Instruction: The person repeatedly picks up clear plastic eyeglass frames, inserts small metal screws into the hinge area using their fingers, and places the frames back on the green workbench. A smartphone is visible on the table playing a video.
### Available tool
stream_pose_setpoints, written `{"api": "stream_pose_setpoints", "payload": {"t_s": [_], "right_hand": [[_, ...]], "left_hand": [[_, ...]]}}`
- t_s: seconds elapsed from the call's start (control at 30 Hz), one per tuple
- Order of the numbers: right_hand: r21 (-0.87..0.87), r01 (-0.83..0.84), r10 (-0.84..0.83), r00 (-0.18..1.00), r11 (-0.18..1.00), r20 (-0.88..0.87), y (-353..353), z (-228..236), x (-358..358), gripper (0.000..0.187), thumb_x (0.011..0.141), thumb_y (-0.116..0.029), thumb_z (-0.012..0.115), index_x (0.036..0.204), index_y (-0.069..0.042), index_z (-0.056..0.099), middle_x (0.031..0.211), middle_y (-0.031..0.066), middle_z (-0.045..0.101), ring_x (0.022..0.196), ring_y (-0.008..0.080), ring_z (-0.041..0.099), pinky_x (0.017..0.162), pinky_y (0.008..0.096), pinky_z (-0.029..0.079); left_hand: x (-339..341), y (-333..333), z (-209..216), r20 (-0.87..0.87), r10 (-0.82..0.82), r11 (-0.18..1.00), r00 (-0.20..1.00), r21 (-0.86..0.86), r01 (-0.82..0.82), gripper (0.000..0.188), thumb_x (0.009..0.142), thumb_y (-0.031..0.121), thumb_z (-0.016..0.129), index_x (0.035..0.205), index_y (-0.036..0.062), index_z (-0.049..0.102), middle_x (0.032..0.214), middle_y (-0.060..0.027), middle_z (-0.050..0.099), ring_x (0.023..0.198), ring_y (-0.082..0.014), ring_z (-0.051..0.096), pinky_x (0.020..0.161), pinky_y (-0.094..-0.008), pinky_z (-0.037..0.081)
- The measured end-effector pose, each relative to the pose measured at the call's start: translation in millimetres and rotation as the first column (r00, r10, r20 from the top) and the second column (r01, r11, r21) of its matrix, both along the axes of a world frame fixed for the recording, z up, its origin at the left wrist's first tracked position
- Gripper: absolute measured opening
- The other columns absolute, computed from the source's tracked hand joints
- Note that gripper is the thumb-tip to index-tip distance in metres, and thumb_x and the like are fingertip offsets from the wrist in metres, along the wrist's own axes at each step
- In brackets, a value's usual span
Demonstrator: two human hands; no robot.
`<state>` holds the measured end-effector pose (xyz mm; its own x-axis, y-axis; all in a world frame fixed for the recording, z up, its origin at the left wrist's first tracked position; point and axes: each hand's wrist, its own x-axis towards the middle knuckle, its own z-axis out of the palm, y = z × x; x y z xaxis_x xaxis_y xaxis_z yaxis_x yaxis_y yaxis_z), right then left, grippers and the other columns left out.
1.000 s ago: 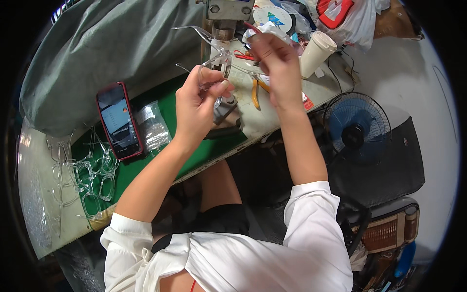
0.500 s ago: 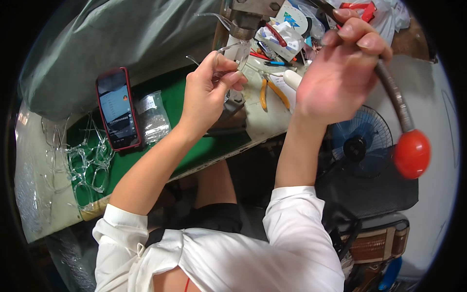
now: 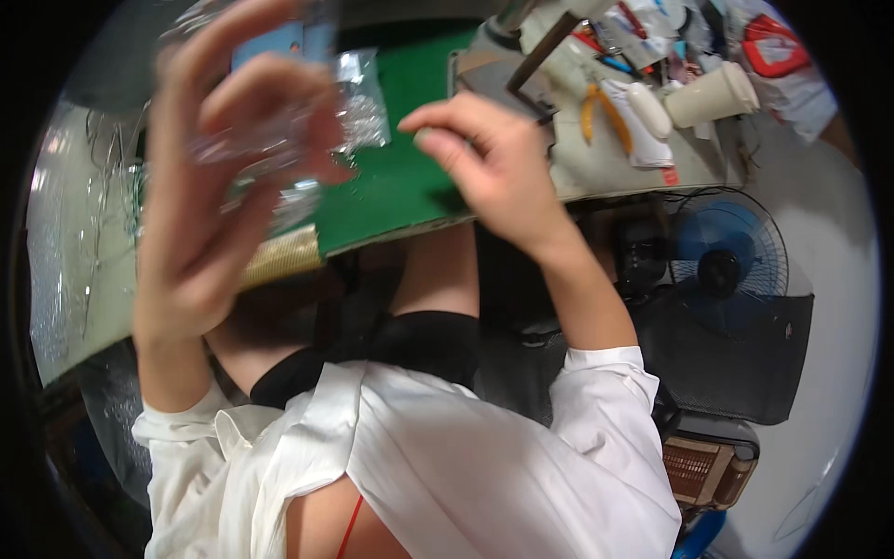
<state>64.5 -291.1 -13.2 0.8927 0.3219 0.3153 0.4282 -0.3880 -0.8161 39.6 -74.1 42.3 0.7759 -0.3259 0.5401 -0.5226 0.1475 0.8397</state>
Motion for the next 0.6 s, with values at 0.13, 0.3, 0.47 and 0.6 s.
{"api": "stream_pose_setpoints", "payload": {"t_s": [0.13, 0.3, 0.47, 0.6], "right_hand": [[-0.306, 0.022, 0.029, 0.987, 0.952, 0.160, 21, -44, -12, 0.018, 0.077, -0.005, 0.066, 0.095, -0.004, 0.067, 0.077, 0.0086, 0.056, 0.071, 0.0252, 0.057, 0.063, 0.0334, 0.046], [-0.321, -0.056, 0.119, 0.977, 0.945, 0.179, 44, -45, -10, 0.025, 0.074, -0.002, 0.070, 0.098, -0.003, 0.066, 0.079, 0.0074, 0.056, 0.069, 0.0199, 0.056, 0.060, 0.0293, 0.046], [-0.322, 0.007, 0.045, 0.987, 0.947, 0.153, 53, -45, -9, 0.015, 0.073, -0.006, 0.071, 0.085, -0.004, 0.063, 0.077, 0.0070, 0.058, 0.071, 0.0252, 0.059, 0.062, 0.0343, 0.047], [-0.317, -0.060, 0.124, 0.975, 0.947, 0.187, 58, -43, 2, 0.014, 0.073, -0.003, 0.071, 0.083, -0.003, 0.061, 0.077, 0.0069, 0.057, 0.065, 0.0219, 0.059, 0.057, 0.0313, 0.046]], "left_hand": [[-25, 91, -11, 0.411, 0.501, 0.786, 0.762, 0.151, -0.599, 0.043, 0.084, -0.005, 0.044, 0.128, -0.0036, 0.042, 0.119, -0.0214, 0.053, 0.110, -0.0333, 0.053, 0.082, -0.0358, 0.054], [-48, 133, -22, 0.337, 0.868, 0.380, 0.363, 0.018, -0.925, 0.032, 0.092, 0.007, 0.049, 0.120, -0.0087, 0.049, 0.124, -0.0233, 0.053, 0.114, -0.0399, 0.053, 0.089, -0.0435, 0.052], [-38, 160, -53, -0.021, 0.662, 0.718, 0.749, -0.266, -0.643, 0.046, 0.093, 0.033, 0.054, 0.120, -0.0043, 0.049, 0.118, -0.0232, 0.053, 0.108, -0.0332, 0.058, 0.089, -0.0428, 0.053], [-48, 136, -42, -0.162, 0.128, 0.938, 0.979, -0.302, -0.172, 0.056, 0.088, 0.038, 0.055, 0.125, -0.0034, 0.044, 0.100, -0.0155, 0.056, 0.092, -0.0244, 0.054, 0.075, -0.0258, 0.046]]}}
